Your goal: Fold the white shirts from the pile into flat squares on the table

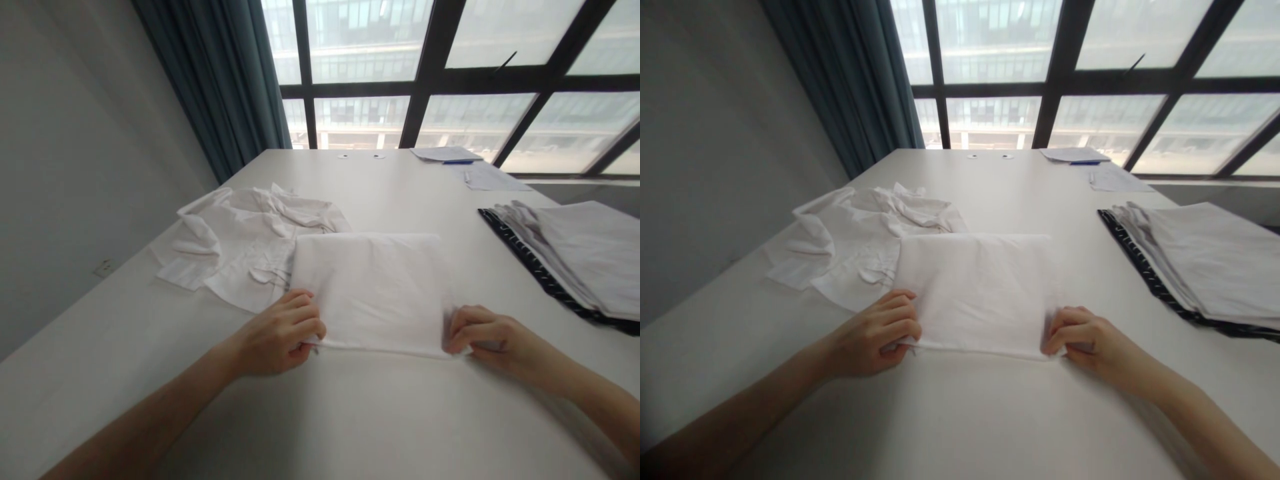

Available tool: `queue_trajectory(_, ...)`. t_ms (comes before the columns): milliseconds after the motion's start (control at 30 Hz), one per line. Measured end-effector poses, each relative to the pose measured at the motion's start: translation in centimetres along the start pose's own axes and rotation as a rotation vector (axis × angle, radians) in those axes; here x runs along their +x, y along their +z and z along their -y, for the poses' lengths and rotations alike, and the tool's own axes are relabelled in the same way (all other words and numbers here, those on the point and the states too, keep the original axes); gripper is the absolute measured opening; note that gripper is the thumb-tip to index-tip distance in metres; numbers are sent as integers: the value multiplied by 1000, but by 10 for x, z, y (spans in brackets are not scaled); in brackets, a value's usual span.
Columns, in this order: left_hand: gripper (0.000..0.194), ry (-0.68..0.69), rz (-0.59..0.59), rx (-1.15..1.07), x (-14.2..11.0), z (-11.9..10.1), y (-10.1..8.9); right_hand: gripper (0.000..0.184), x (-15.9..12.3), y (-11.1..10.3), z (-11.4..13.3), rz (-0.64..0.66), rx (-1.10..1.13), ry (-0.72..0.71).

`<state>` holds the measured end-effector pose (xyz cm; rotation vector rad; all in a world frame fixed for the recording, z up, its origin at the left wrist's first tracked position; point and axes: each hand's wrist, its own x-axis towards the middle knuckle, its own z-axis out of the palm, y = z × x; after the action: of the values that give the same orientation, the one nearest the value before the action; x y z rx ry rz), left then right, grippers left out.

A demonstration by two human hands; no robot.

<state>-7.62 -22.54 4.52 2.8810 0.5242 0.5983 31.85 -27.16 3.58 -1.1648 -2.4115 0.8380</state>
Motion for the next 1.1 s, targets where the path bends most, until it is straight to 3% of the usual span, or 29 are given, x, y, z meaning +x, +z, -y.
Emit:
queue_trajectory(267, 27, -183, 220, -44, -6, 7, -25, 35, -3, -2, -3, 75, 79, 44)
queue_trajectory(400, 27, -200, 254, -53, -4, 4, -32, 34, -3, -2, -5, 77, 86, 58)
queue_trajectory(533, 14, -115, 125, 61, -3, 1, -21, 34, 0, -3, 1, 82, 86, 57)
queue_trajectory(667, 21, -104, -82, 187, -1, -4, -1, 28, 1, -5, 8, 96, 103, 36)
queue_trajectory(733, 26, -103, -43, 176, -1, -6, 7, 28, 1, -7, 10, 104, 115, 33)
queue_trajectory(800, 44, -92, 81, 151, -1, -6, 10, 33, 1, -8, 10, 97, 142, 17)
queue_trajectory(900, 60, -106, 242, 107, -4, -2, 11, 40, -1, -8, 8, 43, 142, -37)
queue_trajectory(1100, 63, -139, 307, 36, -4, 1, 8, 21, 10, 0, 19, -286, -153, -129)
